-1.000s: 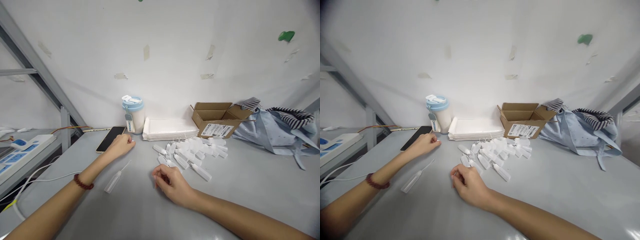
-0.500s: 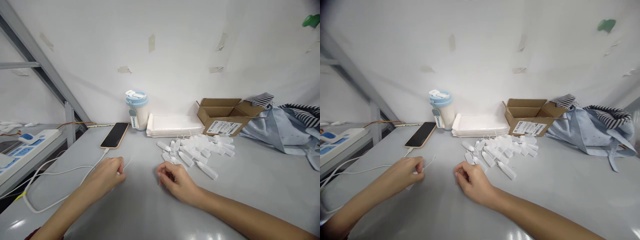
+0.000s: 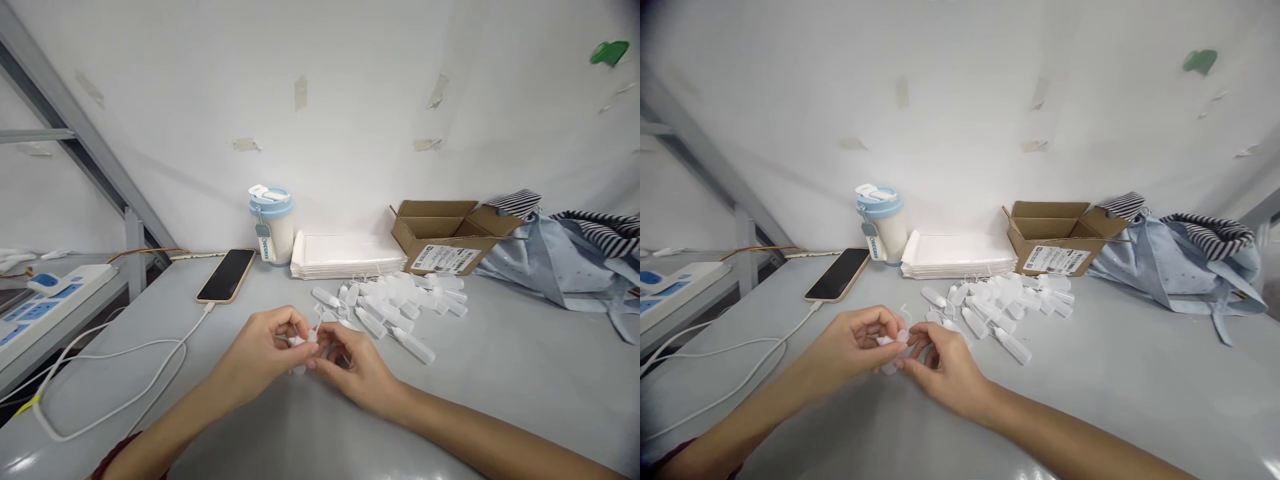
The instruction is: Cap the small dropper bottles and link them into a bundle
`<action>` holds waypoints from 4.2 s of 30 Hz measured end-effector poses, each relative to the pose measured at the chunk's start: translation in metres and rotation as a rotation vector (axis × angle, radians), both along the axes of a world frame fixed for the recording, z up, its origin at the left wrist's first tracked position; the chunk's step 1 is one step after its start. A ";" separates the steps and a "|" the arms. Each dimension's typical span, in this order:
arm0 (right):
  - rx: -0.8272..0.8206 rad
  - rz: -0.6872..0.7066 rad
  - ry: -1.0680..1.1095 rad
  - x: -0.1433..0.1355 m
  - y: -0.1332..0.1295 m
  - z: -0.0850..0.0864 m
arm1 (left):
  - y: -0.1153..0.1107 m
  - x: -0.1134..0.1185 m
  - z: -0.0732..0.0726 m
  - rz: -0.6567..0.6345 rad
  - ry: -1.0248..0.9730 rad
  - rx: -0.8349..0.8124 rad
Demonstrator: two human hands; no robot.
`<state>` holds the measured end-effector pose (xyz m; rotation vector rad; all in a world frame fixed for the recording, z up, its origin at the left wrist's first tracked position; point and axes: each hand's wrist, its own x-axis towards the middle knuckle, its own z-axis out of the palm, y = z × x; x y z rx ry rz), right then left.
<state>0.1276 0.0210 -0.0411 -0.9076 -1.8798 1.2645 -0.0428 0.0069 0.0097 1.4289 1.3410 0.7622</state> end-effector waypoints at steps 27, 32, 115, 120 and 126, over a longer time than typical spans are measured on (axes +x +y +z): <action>0.110 0.049 -0.118 0.005 0.004 -0.002 | 0.002 0.001 -0.030 0.179 -0.140 -0.023; 0.126 0.027 -0.111 0.004 0.003 -0.002 | 0.002 0.000 -0.030 0.173 -0.124 0.135; -0.138 -0.020 -0.108 0.006 0.006 -0.002 | 0.008 -0.009 -0.031 -0.089 0.096 -0.048; -0.113 -0.015 -0.117 0.006 0.006 -0.005 | 0.005 -0.007 -0.029 -0.090 0.074 0.005; -0.103 -0.057 -0.149 0.005 0.007 -0.005 | 0.005 -0.008 -0.026 -0.153 0.127 0.125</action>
